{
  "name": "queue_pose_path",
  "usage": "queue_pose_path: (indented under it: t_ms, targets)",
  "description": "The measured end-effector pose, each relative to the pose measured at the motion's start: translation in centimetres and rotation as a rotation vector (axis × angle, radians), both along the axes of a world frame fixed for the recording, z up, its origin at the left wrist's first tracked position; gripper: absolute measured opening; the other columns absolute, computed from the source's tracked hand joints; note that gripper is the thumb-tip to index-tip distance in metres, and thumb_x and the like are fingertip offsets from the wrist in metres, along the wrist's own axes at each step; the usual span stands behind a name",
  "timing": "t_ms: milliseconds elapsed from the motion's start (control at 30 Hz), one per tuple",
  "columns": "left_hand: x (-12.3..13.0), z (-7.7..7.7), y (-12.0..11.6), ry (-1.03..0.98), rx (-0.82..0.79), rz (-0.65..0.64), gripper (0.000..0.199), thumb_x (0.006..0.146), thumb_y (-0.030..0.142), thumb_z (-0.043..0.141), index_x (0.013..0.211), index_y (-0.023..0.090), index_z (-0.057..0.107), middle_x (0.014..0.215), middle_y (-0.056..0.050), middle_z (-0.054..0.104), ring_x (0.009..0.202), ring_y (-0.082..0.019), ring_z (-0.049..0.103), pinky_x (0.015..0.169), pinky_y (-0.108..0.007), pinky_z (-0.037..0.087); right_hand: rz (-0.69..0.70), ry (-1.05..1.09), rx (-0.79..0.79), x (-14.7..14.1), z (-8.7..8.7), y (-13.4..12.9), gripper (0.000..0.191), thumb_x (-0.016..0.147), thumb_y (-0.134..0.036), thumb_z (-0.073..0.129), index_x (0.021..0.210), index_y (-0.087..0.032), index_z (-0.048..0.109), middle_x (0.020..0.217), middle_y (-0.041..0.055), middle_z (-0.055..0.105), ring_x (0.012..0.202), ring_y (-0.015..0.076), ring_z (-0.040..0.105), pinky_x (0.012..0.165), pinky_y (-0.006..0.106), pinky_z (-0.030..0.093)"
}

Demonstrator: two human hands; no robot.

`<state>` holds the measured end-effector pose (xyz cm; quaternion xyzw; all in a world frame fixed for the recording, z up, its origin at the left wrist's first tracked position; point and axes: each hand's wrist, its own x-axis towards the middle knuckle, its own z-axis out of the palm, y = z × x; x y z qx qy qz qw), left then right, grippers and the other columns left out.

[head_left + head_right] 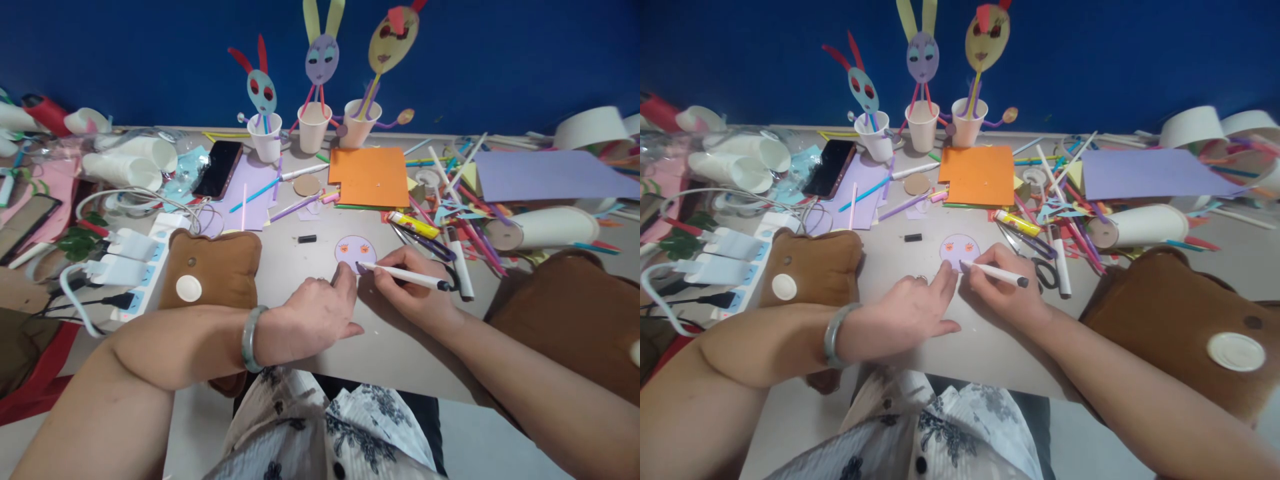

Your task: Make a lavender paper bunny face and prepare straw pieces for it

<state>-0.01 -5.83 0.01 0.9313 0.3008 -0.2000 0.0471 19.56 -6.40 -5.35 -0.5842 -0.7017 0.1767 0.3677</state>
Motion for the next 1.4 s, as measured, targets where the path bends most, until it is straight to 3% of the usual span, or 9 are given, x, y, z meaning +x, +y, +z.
queue_pose_path:
  t_ms: [800, 1200, 1400]
  targets:
    - [0.0, -0.8, -0.2, -0.015, 0.041, 0.0, 0.087, 0.099, 0.063, 0.046, 0.155, -0.002, 0.035, 0.156, -0.036, 0.037, 0.081, -0.021, 0.074, 0.066, -0.029, 0.053, 0.003, 0.013, -0.016, -0.2, 0.3, 0.0, 0.012, 0.084, -0.028, 0.065, 0.076, -0.024, 0.059, 0.064, 0.0, 0.068, 0.053, 0.0171, 0.063, 0.052, 0.03, 0.047]
    - [-0.2, -1.1, -0.4, -0.05, 0.082, 0.005, 0.086, 0.098, 0.063, 0.047, 0.155, -0.001, 0.036, 0.153, -0.037, 0.04, 0.08, -0.02, 0.072, 0.065, -0.029, 0.052, 0.006, 0.019, -0.018, -0.3, 0.5, 0.0, 0.012, 0.084, -0.031, 0.066, 0.076, -0.025, 0.058, 0.059, -0.0017, 0.066, 0.045, 0.0153, 0.057, 0.045, 0.029, 0.043]
    - [-0.4, -1.4, -0.5, -0.077, 0.114, -0.02, 0.087, 0.098, 0.064, 0.046, 0.153, -0.002, 0.038, 0.152, -0.036, 0.042, 0.078, -0.021, 0.072, 0.063, -0.029, 0.05, 0.012, 0.028, 0.018, -0.2, 0.6, -0.2, 0.012, 0.087, -0.031, 0.066, 0.079, -0.025, 0.06, 0.063, 0.0001, 0.069, 0.05, 0.0177, 0.062, 0.049, 0.031, 0.047]
